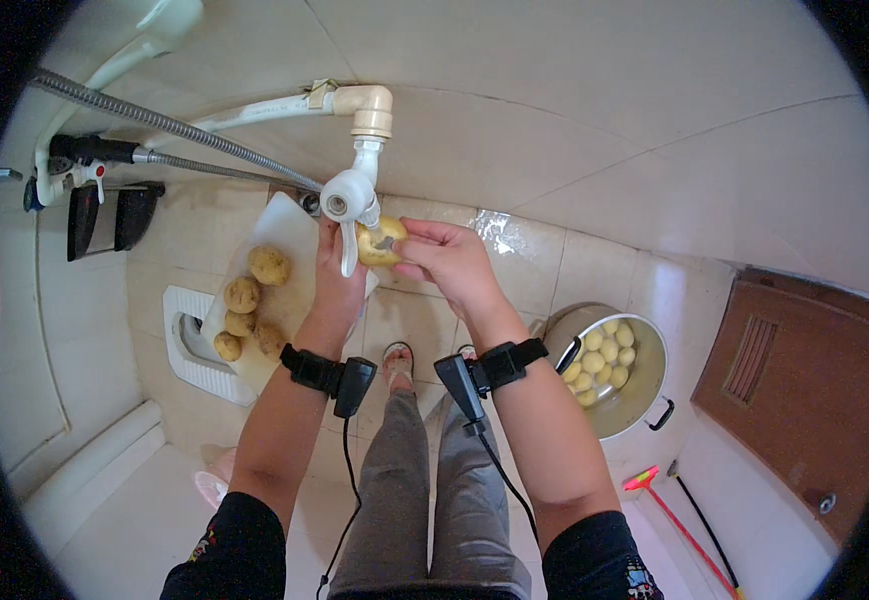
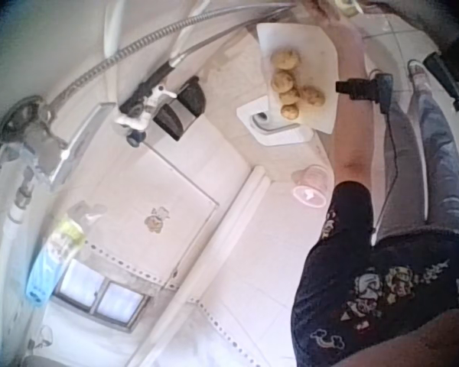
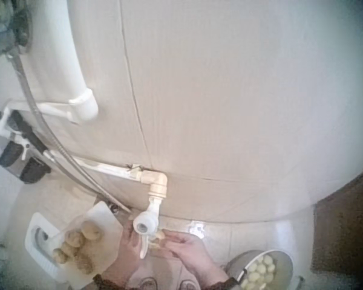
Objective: The recorder gathers potatoes from a table and washes them in a pot under a faucet.
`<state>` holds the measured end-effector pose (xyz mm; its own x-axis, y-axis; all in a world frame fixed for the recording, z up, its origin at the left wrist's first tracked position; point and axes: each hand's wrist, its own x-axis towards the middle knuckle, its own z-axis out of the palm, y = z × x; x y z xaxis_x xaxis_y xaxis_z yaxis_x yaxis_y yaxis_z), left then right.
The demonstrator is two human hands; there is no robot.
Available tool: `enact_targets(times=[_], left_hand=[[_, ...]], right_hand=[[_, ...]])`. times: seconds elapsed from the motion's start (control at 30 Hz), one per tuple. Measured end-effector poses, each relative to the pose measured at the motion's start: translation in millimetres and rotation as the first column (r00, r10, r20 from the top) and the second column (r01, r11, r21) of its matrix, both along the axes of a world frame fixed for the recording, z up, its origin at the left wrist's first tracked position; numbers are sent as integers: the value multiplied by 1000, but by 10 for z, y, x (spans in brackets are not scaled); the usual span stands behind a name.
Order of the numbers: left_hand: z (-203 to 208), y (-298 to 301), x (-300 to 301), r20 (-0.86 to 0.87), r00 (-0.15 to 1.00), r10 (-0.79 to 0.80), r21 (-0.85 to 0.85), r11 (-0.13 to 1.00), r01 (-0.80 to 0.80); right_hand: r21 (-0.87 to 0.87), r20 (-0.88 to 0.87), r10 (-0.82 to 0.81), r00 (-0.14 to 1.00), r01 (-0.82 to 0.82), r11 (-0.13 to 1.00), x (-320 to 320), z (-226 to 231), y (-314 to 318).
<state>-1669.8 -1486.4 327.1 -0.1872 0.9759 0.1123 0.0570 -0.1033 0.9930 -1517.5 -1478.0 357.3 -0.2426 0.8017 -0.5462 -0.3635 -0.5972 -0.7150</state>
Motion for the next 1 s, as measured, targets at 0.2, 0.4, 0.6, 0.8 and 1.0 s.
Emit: enact_targets(times=[0.2, 0.4, 0.6, 0.8, 1.0], left_hand=[[17, 11, 14, 7, 1000, -2, -9, 1000, 2], [86, 32, 7, -164, 986, -11, 51, 998, 20], [-15, 42, -40, -280, 959, -28, 81, 995, 53], [-64, 48, -10, 86, 996, 6, -115, 993, 4], [-73, 61, -4, 125, 992, 21, -155, 988, -2]], right_hand=[[3, 13, -9, 1000, 9, 1000, -4, -19, 5], [-1, 21, -25, 999, 25, 1000, -16, 28, 27], [-6, 45, -19, 999, 20, 1000, -20, 2, 38], [-20, 41, -10, 999, 11, 1000, -27, 8, 53], [-13, 64, 6, 998, -5, 1000, -32, 17, 74]])
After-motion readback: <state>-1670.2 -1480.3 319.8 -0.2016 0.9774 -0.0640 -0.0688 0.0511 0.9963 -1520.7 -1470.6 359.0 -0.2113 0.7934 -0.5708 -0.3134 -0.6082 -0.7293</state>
